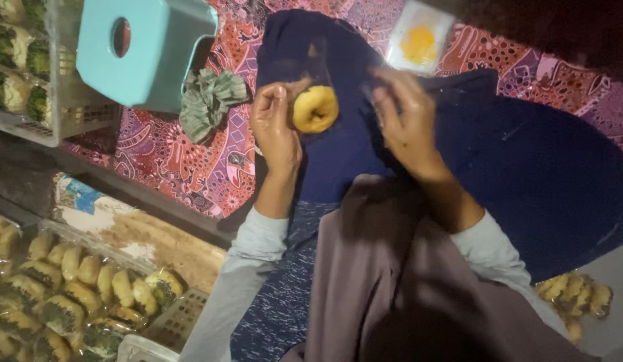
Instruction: The person sits on a patterned floor mat and repeatedly picks up ring-shaped doughnuts from a metal tray. They place each doughnut into a small clear plastic bag, fold the top, and set the packaged item aside. The process is repeated for multiple doughnuts.
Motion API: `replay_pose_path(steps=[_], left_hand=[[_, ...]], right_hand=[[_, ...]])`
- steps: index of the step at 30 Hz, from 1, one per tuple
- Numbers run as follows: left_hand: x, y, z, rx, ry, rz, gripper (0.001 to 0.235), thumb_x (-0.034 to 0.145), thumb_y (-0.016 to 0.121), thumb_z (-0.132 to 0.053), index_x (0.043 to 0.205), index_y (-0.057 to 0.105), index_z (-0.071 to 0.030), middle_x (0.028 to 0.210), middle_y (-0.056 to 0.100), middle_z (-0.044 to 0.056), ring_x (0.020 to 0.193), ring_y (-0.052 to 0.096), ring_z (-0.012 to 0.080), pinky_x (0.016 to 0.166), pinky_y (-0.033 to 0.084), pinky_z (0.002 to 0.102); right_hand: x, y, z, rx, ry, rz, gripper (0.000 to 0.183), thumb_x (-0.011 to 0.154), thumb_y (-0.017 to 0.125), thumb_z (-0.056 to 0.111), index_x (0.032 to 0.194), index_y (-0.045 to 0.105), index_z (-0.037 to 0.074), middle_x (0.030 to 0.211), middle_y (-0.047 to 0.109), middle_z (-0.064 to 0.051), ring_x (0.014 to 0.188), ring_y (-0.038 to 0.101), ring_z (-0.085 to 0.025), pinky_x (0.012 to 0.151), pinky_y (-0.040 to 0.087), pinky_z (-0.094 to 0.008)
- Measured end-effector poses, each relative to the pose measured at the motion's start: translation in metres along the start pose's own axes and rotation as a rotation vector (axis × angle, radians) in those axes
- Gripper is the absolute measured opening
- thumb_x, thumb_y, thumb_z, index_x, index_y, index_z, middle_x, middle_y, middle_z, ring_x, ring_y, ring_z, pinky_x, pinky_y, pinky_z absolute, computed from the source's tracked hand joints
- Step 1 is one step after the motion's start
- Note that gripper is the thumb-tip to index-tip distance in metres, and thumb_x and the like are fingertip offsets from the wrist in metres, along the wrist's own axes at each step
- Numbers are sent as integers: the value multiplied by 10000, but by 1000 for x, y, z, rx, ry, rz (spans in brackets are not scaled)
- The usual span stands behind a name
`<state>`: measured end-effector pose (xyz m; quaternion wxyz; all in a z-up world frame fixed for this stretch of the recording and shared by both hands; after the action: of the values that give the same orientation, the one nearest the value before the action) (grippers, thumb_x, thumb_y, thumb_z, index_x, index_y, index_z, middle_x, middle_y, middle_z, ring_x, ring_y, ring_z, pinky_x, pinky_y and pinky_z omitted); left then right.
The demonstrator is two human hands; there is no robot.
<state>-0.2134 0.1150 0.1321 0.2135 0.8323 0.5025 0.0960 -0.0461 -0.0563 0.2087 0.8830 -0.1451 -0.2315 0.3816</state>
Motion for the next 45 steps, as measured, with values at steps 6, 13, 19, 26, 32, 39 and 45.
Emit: replay_pose_path(steps=[6, 13, 19, 26, 32, 39, 45], left_hand=[[-2, 25, -7, 93, -4, 43, 121, 1077, 590, -103, 1063, 632, 10, 1049, 704, 113, 1048, 706, 204, 984, 557, 344], [-23, 43, -64, 467, 277, -34, 193, 1094, 589, -95, 1209, 641, 52, 1282, 634, 175, 1188, 592, 265, 1068, 495, 393], [3, 34, -38, 648, 174, -16, 407, 1059, 541, -155, 1425, 477, 9, 1460, 495, 111, 1309, 529, 215, 1113, 436, 342], [7, -26, 38, 527, -173, 15, 332, 1055, 625, -204, 1265, 682, 47, 1101, 687, 74, 936, 619, 124, 832, 518, 256], [14, -2, 24, 448, -124, 128, 200, 1098, 684, -119, 1142, 744, 67, 1019, 714, 76, 880, 619, 89, 817, 501, 249], [6, 41, -20, 153, 137, 9, 110, 1060, 546, -148, 1004, 600, -70, 950, 615, -19, 617, 513, 39, 548, 466, 190], [8, 81, -6, 1043, 360, 158, 90, 1014, 658, -42, 938, 633, -3, 940, 654, 105, 756, 643, 195, 668, 531, 334]], right_hand=[[42, 35, 66, -50, -217, 383, 151, 1069, 605, 102, 1121, 704, 2, 1083, 732, -184, 971, 722, -340, 810, 573, -396], [-1, 51, 27, 376, 70, 260, 671, 904, 759, 84, 1453, 421, -102, 1366, 592, -210, 1267, 573, -245, 995, 502, -381], [-16, 115, -73, 740, 443, 350, 427, 1042, 665, 125, 1419, 522, -17, 1232, 653, -101, 1132, 640, -132, 1037, 537, -295], [-17, 105, -105, 555, 524, 190, 297, 1051, 655, 214, 1191, 715, -41, 956, 710, -50, 819, 616, -73, 731, 510, -242], [19, 71, -67, 477, 336, 61, 235, 1086, 641, 181, 1054, 732, -33, 893, 678, -24, 802, 604, -71, 715, 495, -249], [36, 19, -42, 326, 151, -154, 227, 1106, 635, 116, 936, 615, -34, 830, 567, -55, 759, 534, -133, 698, 445, -319], [8, 34, -119, 177, 366, -87, 164, 1019, 715, 123, 985, 617, -3, 864, 620, -78, 735, 579, -131, 660, 489, -313]])
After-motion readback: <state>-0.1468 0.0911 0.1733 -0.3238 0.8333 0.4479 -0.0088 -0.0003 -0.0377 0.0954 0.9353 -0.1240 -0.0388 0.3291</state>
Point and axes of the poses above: each hand's wrist, its own x-axis towards the middle knuckle, its own y-axis out of the palm, z = x × y, the point moved 10 cm from there along x, towards the middle knuckle
